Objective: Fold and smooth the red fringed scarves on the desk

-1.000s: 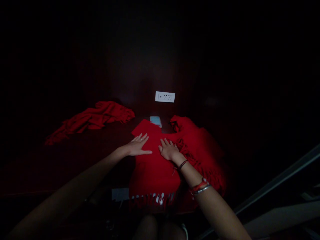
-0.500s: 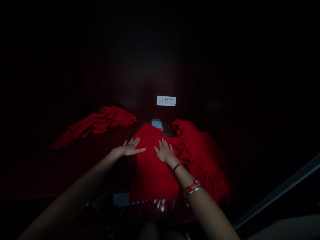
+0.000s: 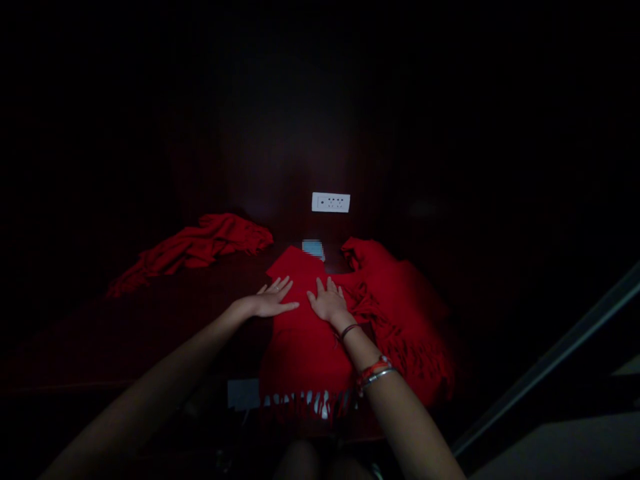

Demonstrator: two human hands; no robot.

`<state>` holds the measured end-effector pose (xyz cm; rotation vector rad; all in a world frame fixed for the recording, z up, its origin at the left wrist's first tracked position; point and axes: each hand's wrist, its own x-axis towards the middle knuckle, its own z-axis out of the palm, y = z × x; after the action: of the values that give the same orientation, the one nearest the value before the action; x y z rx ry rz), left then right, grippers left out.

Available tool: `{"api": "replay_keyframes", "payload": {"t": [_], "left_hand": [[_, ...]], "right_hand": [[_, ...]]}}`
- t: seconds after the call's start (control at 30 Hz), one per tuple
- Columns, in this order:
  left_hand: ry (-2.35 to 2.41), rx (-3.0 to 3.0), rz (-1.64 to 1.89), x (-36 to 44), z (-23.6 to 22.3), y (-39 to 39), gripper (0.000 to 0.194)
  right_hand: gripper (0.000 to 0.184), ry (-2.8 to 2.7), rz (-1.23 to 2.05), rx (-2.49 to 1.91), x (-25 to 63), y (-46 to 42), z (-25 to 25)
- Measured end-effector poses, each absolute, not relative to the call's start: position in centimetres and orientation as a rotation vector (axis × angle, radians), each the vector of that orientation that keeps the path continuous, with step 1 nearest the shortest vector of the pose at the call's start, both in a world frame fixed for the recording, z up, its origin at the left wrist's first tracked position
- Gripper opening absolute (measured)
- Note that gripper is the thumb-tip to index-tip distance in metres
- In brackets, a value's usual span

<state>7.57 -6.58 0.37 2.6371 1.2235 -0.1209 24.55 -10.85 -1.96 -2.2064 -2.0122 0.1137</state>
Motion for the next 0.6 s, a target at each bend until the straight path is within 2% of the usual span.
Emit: {"api": "replay_keyframes", "payload": {"t": [0.23,0.43,0.6], "left_hand": [[1.186,2.605,-0.264,7.2,0.2,-6.2,0.103],[1.173,2.625,-0.221,7.1,-0.3,-6.2,0.105],[1.186,2.648,-0.115,7.0,-0.7,-6.5,0.105]], "right_hand": [[0.063,-1.972,0.138,-2.318,24.3,-10.8,-1.8],[0.064,-1.969,0.159,-2.339,24.1,-11.0,-1.4],[0.061,-2.015,0.215,-2.409,24.4,-10.3,1.3]]}}
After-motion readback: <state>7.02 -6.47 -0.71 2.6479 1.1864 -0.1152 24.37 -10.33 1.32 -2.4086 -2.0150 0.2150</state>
